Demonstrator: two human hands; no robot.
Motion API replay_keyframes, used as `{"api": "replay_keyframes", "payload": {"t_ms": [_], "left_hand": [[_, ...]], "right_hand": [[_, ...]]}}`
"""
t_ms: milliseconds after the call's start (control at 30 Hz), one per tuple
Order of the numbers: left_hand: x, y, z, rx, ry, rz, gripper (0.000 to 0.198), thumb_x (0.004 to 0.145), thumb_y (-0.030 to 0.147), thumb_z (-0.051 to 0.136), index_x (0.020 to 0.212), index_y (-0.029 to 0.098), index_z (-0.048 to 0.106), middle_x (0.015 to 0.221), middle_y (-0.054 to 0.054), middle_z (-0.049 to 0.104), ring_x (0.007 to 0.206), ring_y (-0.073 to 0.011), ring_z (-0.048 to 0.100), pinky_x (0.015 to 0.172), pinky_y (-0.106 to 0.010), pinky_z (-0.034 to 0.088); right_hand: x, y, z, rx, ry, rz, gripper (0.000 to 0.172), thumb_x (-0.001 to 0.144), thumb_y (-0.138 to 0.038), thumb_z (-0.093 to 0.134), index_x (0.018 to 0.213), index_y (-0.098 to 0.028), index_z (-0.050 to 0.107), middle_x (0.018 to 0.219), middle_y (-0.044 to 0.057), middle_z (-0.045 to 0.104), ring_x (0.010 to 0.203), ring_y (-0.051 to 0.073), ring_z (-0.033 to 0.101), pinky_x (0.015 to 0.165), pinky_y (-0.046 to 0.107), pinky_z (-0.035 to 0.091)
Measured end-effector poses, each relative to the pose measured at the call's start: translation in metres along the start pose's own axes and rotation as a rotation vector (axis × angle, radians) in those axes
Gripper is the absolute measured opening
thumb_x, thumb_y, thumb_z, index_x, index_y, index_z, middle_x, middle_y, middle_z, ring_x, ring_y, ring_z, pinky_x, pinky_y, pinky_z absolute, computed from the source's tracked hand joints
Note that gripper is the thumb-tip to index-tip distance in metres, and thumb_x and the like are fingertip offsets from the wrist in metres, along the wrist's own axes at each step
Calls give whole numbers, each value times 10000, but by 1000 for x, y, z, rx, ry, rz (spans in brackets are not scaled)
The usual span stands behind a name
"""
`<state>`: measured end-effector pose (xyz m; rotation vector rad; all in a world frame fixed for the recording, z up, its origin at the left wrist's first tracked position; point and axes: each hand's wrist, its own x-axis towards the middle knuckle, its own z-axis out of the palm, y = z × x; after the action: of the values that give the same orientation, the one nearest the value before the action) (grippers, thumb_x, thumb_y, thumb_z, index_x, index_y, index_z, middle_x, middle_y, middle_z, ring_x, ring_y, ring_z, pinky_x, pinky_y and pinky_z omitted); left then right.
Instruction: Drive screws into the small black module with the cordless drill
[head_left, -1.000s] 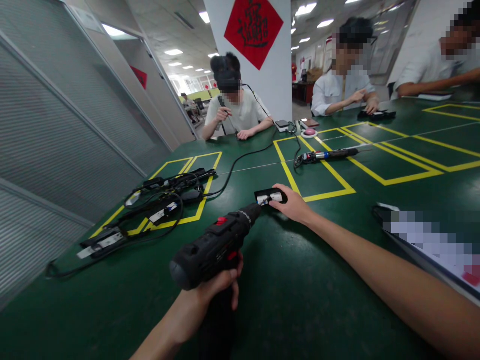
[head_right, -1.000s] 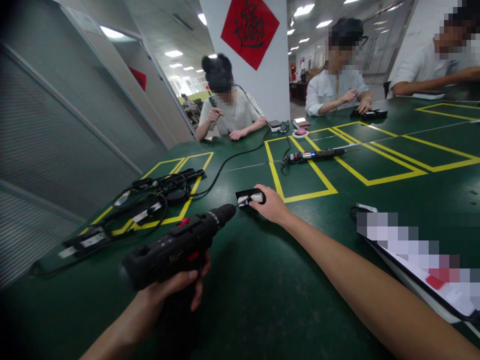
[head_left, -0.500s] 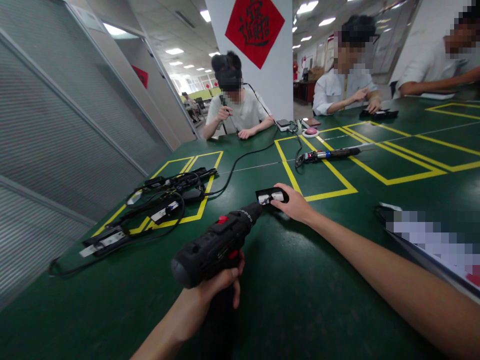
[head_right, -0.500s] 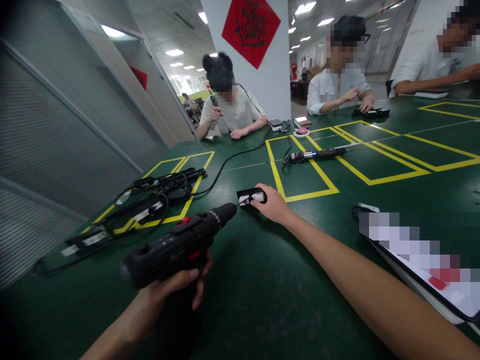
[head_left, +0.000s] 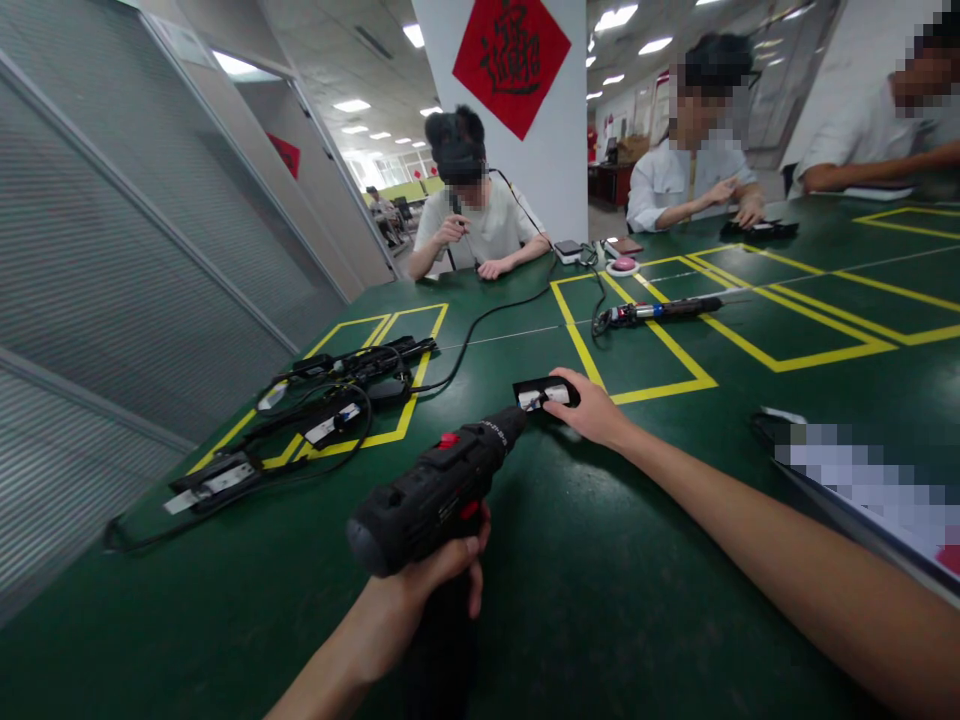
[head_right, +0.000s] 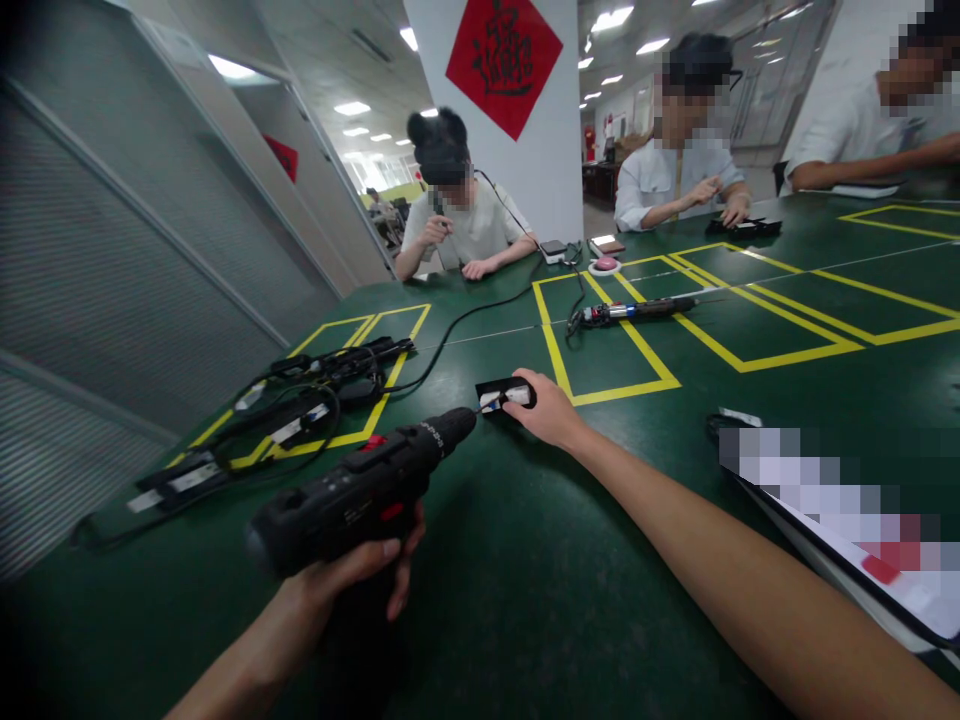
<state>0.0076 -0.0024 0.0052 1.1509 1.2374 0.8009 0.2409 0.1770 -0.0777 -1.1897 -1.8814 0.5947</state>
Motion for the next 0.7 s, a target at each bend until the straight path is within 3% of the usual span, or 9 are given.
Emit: {"api": "replay_keyframes", "payload": {"t_ms": [700], "left_hand": [[1,-5,-3,30,-29,-3,247,840,334,590,1000,150,551,732,-12,617,502,-127,578,539,-280,443]], "right_hand": [[1,0,-1,12,-12,-16,398,797,-342,623,1173,-240,547,1078,44,628,956,212,590,859,356,456]]}}
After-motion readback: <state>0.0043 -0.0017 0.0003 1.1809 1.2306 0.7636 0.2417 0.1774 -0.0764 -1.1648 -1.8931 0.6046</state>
